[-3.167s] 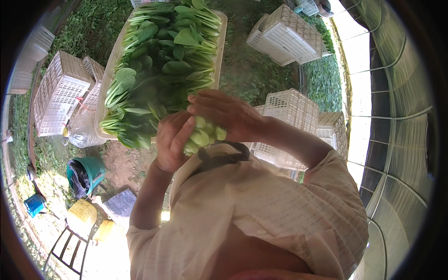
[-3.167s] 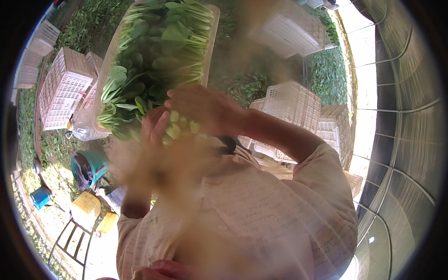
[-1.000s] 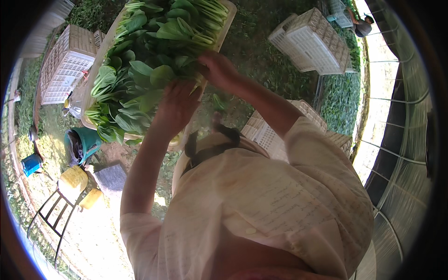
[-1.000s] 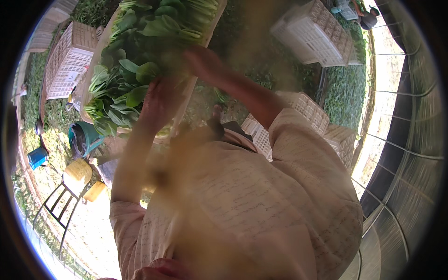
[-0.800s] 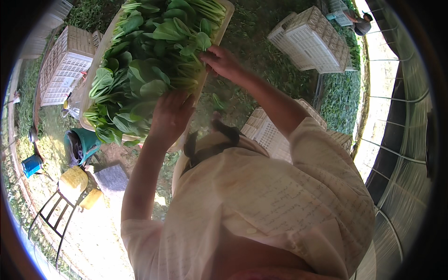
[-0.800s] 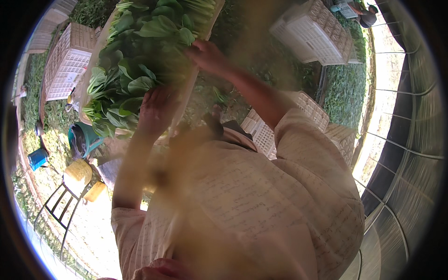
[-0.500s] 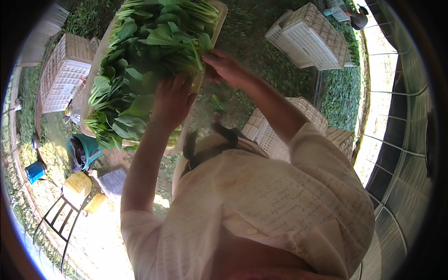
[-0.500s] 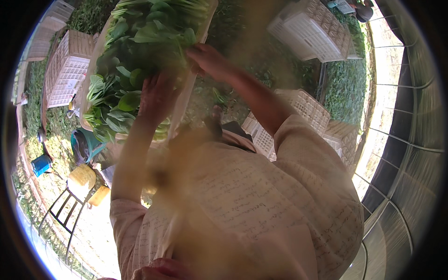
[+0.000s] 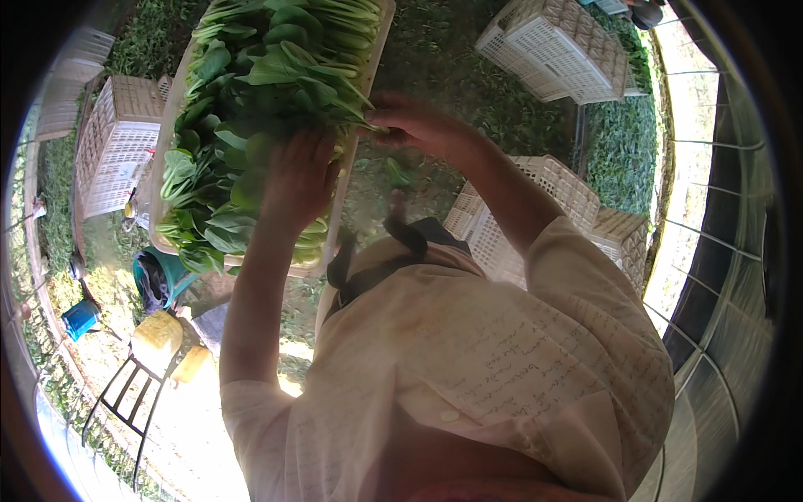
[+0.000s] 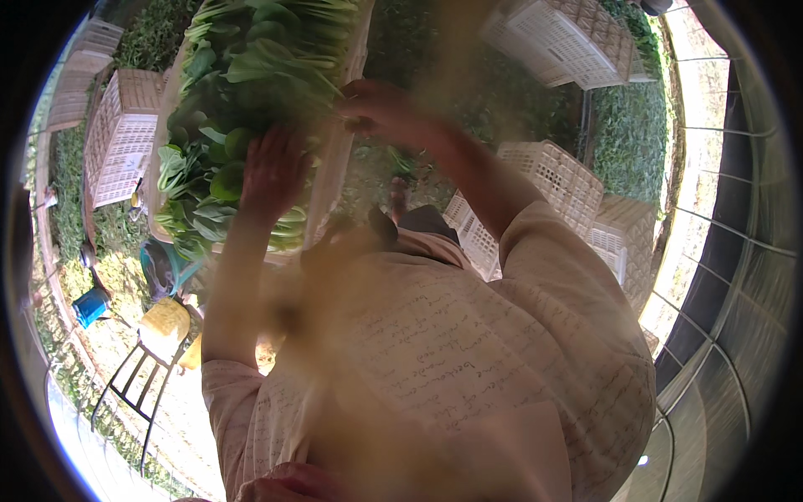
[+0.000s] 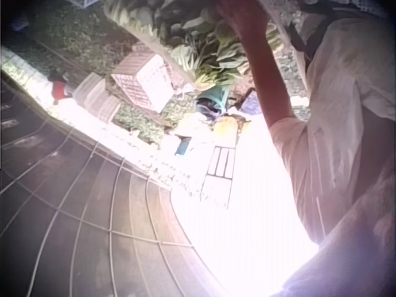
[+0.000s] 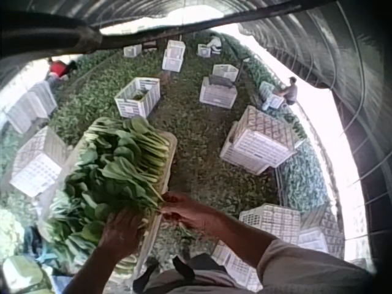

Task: The person sorts and packs green leafy vegetables into a plastic crate and subsequently washes a dark cloth in a bucket of water.

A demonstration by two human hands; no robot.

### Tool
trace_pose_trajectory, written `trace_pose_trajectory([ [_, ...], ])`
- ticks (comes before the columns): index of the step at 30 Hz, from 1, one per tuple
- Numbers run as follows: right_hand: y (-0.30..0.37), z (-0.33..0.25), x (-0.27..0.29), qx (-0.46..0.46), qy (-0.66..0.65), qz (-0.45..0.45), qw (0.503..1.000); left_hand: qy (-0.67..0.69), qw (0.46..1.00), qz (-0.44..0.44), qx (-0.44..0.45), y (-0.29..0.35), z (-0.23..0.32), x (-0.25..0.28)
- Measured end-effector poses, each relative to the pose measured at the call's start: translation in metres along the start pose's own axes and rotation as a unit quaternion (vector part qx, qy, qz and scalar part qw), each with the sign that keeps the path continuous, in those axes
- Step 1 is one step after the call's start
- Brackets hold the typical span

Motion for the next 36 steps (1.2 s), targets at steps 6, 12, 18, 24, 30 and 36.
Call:
trace_pose_trajectory([
  [6,0.061,-0.005,0.043,0.043,-0.329,0.043,0.942,-0.126,0.988,-0.075,0.055,-0.012,-0.003,0.004],
  [12,0.070,0.039,0.023,0.004,-0.263,0.115,0.958,-0.043,0.972,-0.181,0.147,-0.004,-0.004,0.015],
  [18,0.036,-0.022,-0.030,0.089,-0.030,0.066,0.993,-0.100,0.993,-0.054,0.021,-0.015,-0.006,0.009],
  [24,0.009,-0.030,-0.073,0.271,0.183,0.104,0.939,-0.045,0.998,-0.026,0.041,0.029,0.001,0.017],
  [30,-0.031,0.008,-0.084,0.185,0.579,0.003,0.794,-0.010,0.999,0.046,0.027,0.056,-0.012,0.000],
  [36,-0.048,0.001,-0.095,0.165,0.708,-0.127,0.674,-0.011,0.998,0.062,0.016,0.062,-0.013,-0.003],
])
Point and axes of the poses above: each hand's wrist, its own y-axis away from the middle knuckle, its own x-axis out of the back of the hand, z = x × y, the point moved 1 cm from there along -y, towards the middle knuckle, and after that the axes turned 6 degrees about x, right-handed, at the moved point
